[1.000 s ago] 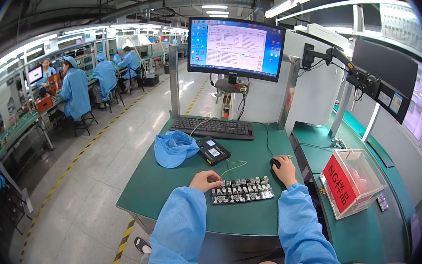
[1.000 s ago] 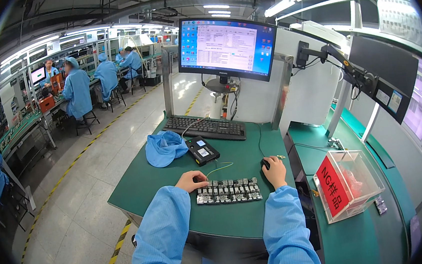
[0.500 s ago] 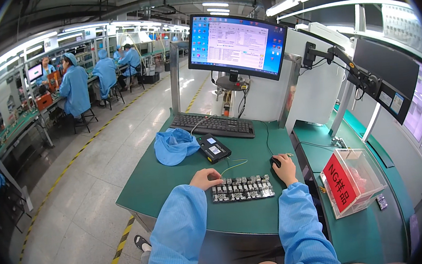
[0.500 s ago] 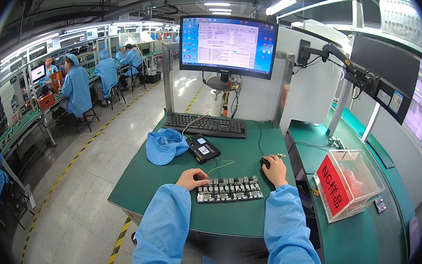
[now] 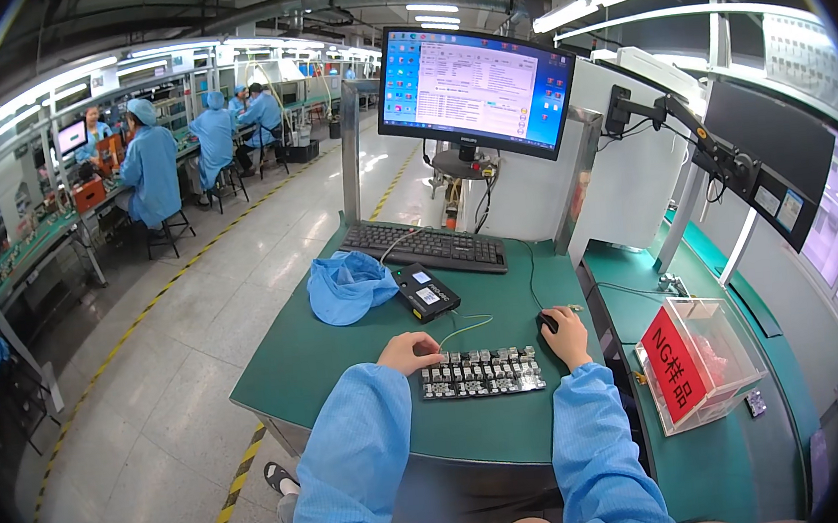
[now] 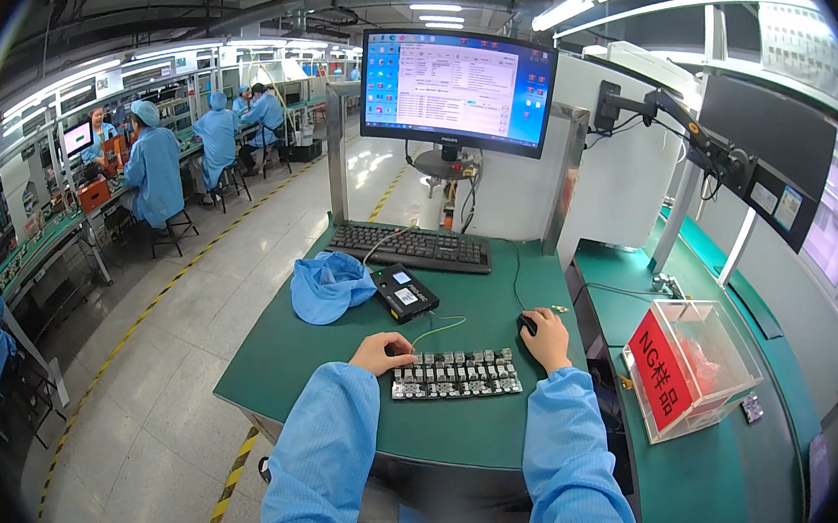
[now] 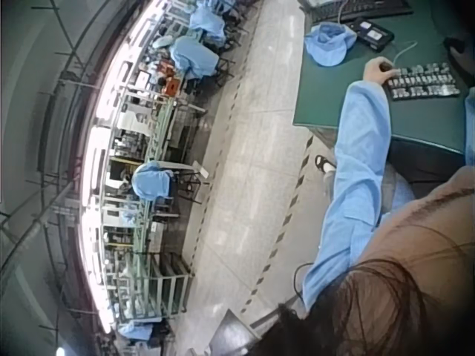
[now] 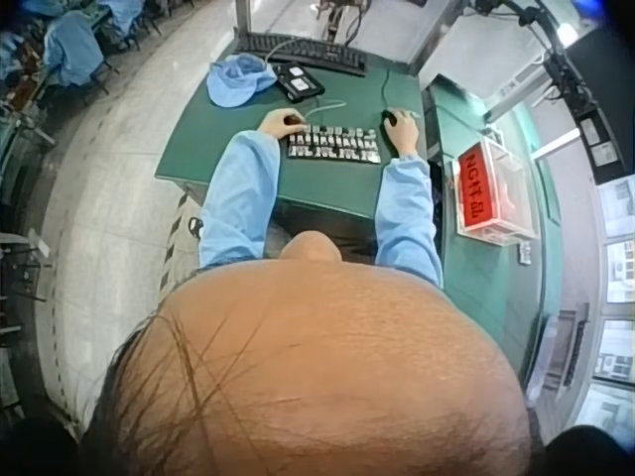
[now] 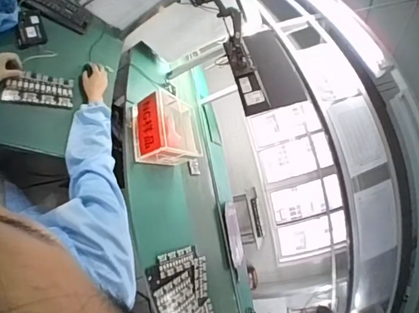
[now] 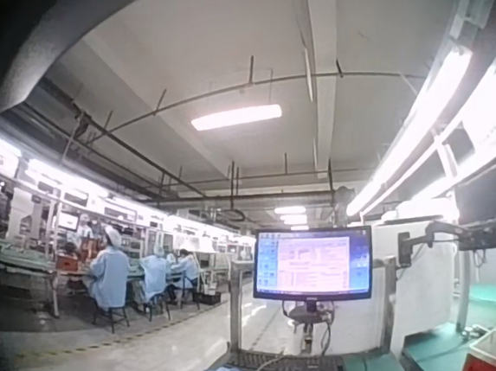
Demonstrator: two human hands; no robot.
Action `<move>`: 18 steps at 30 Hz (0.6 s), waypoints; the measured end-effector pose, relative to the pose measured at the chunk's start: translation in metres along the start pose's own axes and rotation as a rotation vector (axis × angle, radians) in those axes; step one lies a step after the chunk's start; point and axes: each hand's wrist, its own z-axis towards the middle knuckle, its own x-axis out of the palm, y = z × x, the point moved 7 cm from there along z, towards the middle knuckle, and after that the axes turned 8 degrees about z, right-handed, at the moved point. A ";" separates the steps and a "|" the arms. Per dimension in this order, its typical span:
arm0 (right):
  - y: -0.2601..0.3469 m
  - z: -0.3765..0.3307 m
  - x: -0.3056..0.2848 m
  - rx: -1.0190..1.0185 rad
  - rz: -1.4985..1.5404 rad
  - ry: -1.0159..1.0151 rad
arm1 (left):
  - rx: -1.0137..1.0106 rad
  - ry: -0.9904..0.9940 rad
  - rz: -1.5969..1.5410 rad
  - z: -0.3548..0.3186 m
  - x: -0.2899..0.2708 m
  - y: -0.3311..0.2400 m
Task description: Manually test and inspect electronic circuit boards at a workstation using a computer interface.
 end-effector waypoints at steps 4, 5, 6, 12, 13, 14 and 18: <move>0.006 0.001 -0.002 0.049 0.005 0.044 | -0.009 0.005 -0.008 0.000 0.000 0.003; 0.005 0.001 -0.002 0.049 0.005 0.044 | -0.006 0.005 -0.014 0.000 0.000 0.003; 0.005 0.001 -0.002 0.047 0.006 0.047 | -0.006 0.006 -0.014 0.001 0.000 0.003; 0.001 0.001 0.000 0.039 0.020 0.047 | -0.006 0.002 0.013 0.000 -0.001 0.000; 0.000 0.001 0.001 0.050 0.023 0.056 | -0.004 0.000 0.008 0.000 -0.001 0.000; -0.002 0.001 0.002 0.051 0.023 0.056 | -0.003 -0.003 0.004 0.000 -0.001 -0.001; -0.003 0.000 0.002 0.058 0.011 0.042 | -0.007 0.008 -0.010 0.001 0.000 0.002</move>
